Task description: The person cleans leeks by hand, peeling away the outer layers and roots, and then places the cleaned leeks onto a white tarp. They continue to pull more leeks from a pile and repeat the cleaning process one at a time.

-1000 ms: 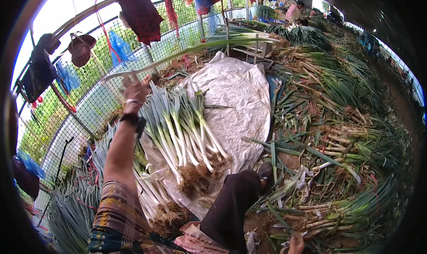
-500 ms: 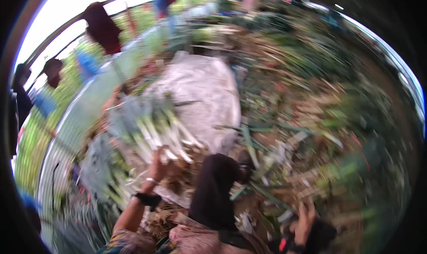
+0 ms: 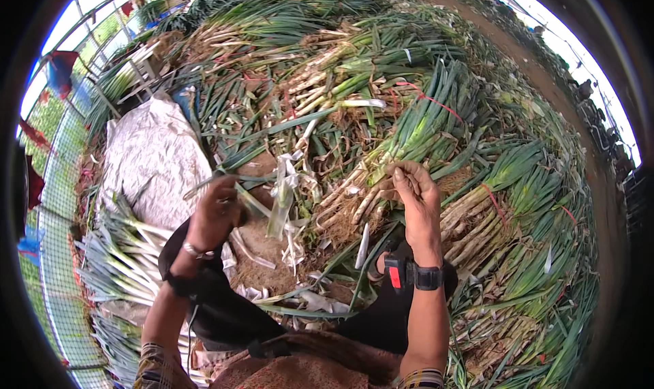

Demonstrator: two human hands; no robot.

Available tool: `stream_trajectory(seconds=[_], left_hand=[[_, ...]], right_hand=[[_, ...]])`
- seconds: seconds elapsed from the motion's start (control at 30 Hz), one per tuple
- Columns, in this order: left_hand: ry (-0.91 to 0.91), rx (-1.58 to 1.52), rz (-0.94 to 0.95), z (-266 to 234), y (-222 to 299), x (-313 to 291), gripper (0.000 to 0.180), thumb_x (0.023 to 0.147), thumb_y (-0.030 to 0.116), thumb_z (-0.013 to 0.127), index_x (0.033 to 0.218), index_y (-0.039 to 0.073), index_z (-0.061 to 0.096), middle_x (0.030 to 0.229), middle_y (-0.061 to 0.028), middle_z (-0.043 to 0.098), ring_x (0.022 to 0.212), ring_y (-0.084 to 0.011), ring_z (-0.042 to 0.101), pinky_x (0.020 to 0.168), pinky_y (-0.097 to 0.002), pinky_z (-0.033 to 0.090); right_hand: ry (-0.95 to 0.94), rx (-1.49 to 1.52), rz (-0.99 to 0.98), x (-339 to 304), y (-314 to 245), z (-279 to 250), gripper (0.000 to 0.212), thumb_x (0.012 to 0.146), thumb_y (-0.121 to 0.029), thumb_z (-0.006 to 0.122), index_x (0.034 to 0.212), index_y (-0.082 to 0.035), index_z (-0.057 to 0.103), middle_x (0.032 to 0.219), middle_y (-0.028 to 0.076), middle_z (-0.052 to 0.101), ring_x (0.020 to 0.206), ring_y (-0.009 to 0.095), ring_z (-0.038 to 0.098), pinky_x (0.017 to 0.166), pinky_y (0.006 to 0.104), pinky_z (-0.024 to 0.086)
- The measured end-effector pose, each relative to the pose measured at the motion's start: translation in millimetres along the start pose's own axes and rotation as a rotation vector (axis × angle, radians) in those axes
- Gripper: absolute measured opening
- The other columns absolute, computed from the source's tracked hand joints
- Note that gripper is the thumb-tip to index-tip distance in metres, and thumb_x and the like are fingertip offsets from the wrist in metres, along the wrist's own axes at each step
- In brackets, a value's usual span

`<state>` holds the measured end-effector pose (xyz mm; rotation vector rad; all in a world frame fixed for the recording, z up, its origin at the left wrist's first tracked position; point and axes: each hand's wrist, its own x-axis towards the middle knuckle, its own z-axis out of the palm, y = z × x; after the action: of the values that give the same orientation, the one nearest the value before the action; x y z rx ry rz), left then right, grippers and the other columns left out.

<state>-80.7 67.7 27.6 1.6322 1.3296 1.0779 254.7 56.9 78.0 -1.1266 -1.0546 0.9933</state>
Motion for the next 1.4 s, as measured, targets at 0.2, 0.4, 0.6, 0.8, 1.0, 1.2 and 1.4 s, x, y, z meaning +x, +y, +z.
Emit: stream_trajectory(seconds=[0.2,0.4,0.6,0.8,1.0,1.2,1.4], left_hand=[[-0.292,0.298,-0.145,145,-161,71,0.041,0.072,0.012,0.062,0.113,0.007,0.054,0.104,-0.0112,0.061,0.089,-0.0207,0.060,0.079,-0.0306,0.047],[-0.344,0.419,-0.351,273,-292,108,0.044,0.076,0.025,0.058,0.115,0.009,0.046,0.102,-0.0215,0.056,0.090,-0.0406,0.054,0.077,-0.0453,0.044],[-0.481,0.597,-0.387,312,-320,125,0.054,0.075,0.045,0.057,0.111,0.005,0.049,0.100,-0.0226,0.056,0.094,-0.0377,0.054,0.080,-0.0412,0.044],[-0.700,0.109,-0.632,247,-205,139,0.037,0.081,0.034,0.054,0.093,0.000,0.055,0.075,-0.0159,0.061,0.071,-0.0288,0.060,0.062,-0.0400,0.046],[-0.551,0.436,-0.124,134,-63,131,0.042,0.086,0.040,0.045,0.081,0.000,0.058,0.061,-0.0162,0.056,0.061,-0.0314,0.057,0.058,-0.0383,0.045],[-0.541,0.509,-0.238,-1,85,28,0.033,0.082,0.033,0.055,0.070,0.003,0.055,0.058,-0.0137,0.054,0.057,-0.0264,0.057,0.052,-0.0350,0.043],[-0.294,0.989,-0.157,-75,154,-122,0.025,0.078,0.026,0.064,0.090,0.006,0.056,0.066,-0.0116,0.056,0.052,-0.0265,0.054,0.048,-0.0362,0.043]], right_hand=[[0.101,-0.040,0.265,23,31,-23,0.016,0.088,-0.015,0.050,0.091,-0.001,0.056,0.076,0.003,0.057,0.067,0.011,0.052,0.065,0.0246,0.042],[0.104,-0.155,0.238,22,26,-43,0.013,0.082,-0.010,0.050,0.082,0.003,0.048,0.066,0.012,0.050,0.051,0.019,0.050,0.052,0.0306,0.044],[0.034,-0.169,0.274,40,20,-55,0.018,0.089,-0.012,0.047,0.098,0.002,0.051,0.083,0.012,0.052,0.068,0.017,0.050,0.064,0.0308,0.044],[0.168,-0.076,0.289,36,34,-35,0.013,0.082,-0.008,0.050,0.086,0.005,0.052,0.070,0.012,0.055,0.058,0.017,0.053,0.056,0.0285,0.044],[0.079,0.202,0.391,32,49,0,0.014,0.087,-0.013,0.052,0.095,-0.002,0.056,0.080,0.006,0.060,0.065,0.013,0.056,0.061,0.0254,0.046],[0.094,0.537,0.716,32,105,41,0.043,0.086,-0.040,0.050,0.118,-0.013,0.043,0.100,0.006,0.053,0.094,0.019,0.052,0.070,0.0372,0.045],[-0.061,0.925,0.710,44,101,90,0.029,0.087,-0.030,0.053,0.103,-0.006,0.053,0.088,0.004,0.059,0.072,0.017,0.059,0.071,0.0304,0.052]])
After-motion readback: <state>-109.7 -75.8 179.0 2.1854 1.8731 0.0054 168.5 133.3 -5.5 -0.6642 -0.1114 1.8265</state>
